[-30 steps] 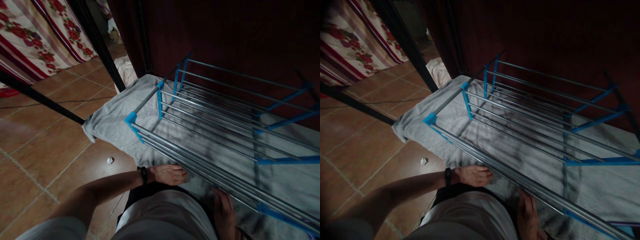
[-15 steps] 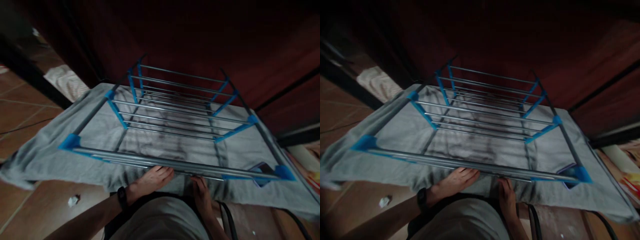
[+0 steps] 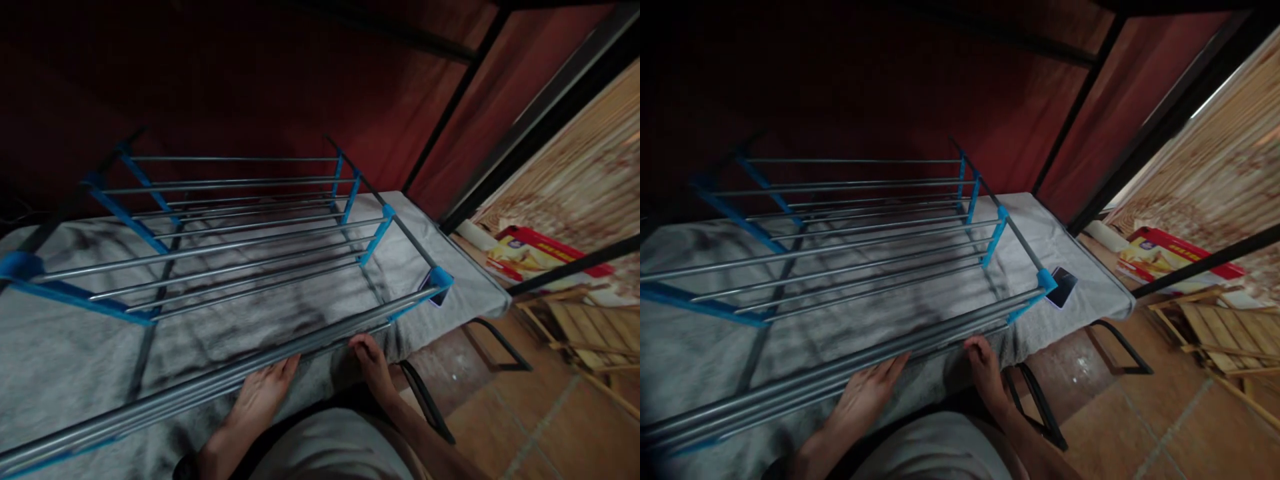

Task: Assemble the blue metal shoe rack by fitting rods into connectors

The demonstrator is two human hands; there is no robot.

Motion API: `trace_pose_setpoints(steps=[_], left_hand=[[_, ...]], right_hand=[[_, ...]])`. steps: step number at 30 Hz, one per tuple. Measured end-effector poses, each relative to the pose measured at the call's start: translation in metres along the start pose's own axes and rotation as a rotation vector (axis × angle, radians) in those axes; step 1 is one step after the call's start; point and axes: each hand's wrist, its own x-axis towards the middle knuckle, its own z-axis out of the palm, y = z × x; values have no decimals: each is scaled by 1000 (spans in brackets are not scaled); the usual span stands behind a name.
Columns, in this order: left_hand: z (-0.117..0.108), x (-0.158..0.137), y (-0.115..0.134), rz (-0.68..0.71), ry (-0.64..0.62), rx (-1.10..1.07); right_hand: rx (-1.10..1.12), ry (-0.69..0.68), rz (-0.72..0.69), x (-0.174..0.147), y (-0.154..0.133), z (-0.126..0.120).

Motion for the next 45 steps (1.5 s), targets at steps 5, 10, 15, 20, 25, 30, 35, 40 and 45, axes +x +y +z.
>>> trace_pose_setpoints(steps=[5, 10, 15, 20, 25, 30, 35, 40, 45], left_hand=[[-1, -1, -4, 5, -1, -28], [-11, 2, -3, -62, -110, -102], [-19, 4, 0, -109, -152, -130], [-25, 4, 0, -120, -210, -160], [-26, 5, 1, -125, -223, -176], [-29, 5, 3, -127, -252, -167], [-38, 5, 6, -145, -257, -170], [-42, 4, 6, -133, -285, -165], [-35, 5, 5, -124, -217, -152]], right_hand=[[343, 75, 216, 13, -16, -4], [537, 140, 347, 26, -23, -10], [612, 187, 374, 32, -26, -17], [640, 203, 378, 32, -28, -17], [638, 209, 359, 31, -28, -17], [611, 207, 343, 30, -30, -19], [577, 191, 309, 33, -36, -24], [550, 196, 284, 33, -38, -24], [509, 200, 269, 34, -35, -25]])
